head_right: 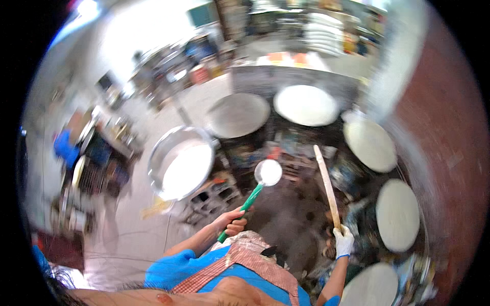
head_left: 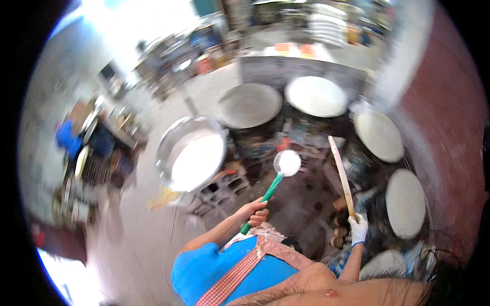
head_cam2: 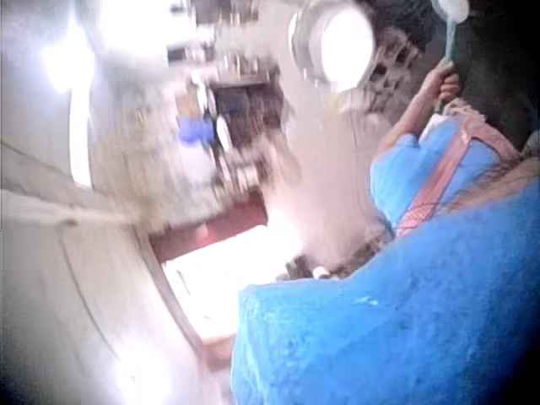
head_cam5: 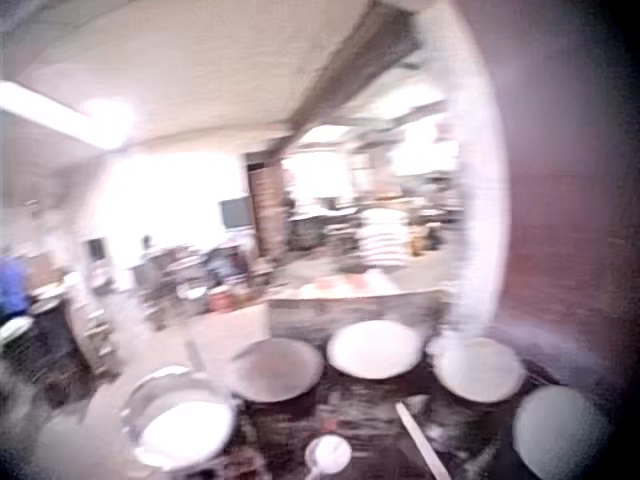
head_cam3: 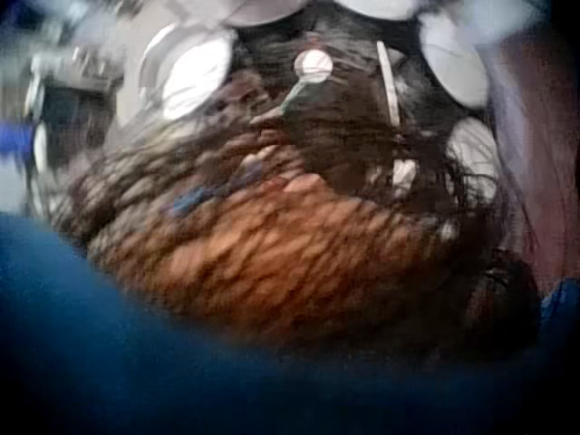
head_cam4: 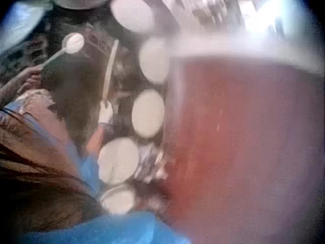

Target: The person scoops batter from a large metal bowl using a ladle and pours it onto a hot circular griddle. They use a wooden stick to spread the batter into a thin, round crepe. Once cooked, the person lifts the crepe and places it onto a stack of finished crepes. The process is repeated continuously.

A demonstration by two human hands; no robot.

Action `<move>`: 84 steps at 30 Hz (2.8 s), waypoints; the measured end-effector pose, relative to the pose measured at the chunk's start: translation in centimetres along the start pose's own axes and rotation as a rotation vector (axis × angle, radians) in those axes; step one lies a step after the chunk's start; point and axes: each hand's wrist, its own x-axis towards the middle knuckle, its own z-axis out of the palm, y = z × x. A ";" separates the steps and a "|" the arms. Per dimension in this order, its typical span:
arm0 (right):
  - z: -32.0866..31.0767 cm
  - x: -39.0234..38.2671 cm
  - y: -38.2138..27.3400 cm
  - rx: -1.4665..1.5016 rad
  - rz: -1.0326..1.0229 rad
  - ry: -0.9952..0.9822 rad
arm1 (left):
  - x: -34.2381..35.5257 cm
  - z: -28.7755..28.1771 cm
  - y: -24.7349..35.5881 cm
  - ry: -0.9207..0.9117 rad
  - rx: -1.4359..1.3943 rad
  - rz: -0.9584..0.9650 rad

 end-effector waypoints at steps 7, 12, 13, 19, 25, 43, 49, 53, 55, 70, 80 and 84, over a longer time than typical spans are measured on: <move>25.6 5.3 -25.2 -0.383 -0.514 -0.520 | -11.3 -10.5 9.7 0.238 0.226 0.671; 41.6 3.2 -36.4 -0.921 -0.883 -0.657 | -13.5 -23.3 19.9 0.597 0.193 0.624; 44.4 2.1 -37.4 -1.019 -0.986 -0.662 | -13.0 -27.0 21.5 0.708 0.172 0.609; 48.6 1.6 -37.6 -1.015 -0.875 -0.807 | -12.3 -34.2 24.9 1.084 0.473 0.320; 45.5 1.3 -34.0 -0.909 -0.724 -0.819 | -14.5 -24.8 26.1 0.699 -0.336 0.372; 45.1 4.0 -57.0 0.301 -1.134 -0.394 | -32.6 8.6 36.9 0.699 0.702 1.295; 51.6 4.7 -45.3 0.131 -0.481 -0.996 | -27.5 -4.3 35.9 0.711 0.424 1.006; 49.0 5.4 -41.1 0.002 -0.518 -0.909 | -24.9 -7.7 35.8 0.452 -0.205 0.672; 45.7 6.4 -41.9 0.036 -0.546 -0.876 | -23.8 -5.5 35.5 0.540 0.188 0.823; 26.2 18.3 -21.6 -0.552 -0.480 -0.360 | 3.1 -8.6 34.7 -0.081 -0.569 0.296; 34.1 24.6 -30.3 -0.257 -0.786 -0.217 | 18.6 -4.2 44.7 0.772 0.767 0.681; 38.3 26.8 -30.2 -0.490 -0.508 -0.381 | 21.6 -11.7 46.9 1.410 1.600 0.891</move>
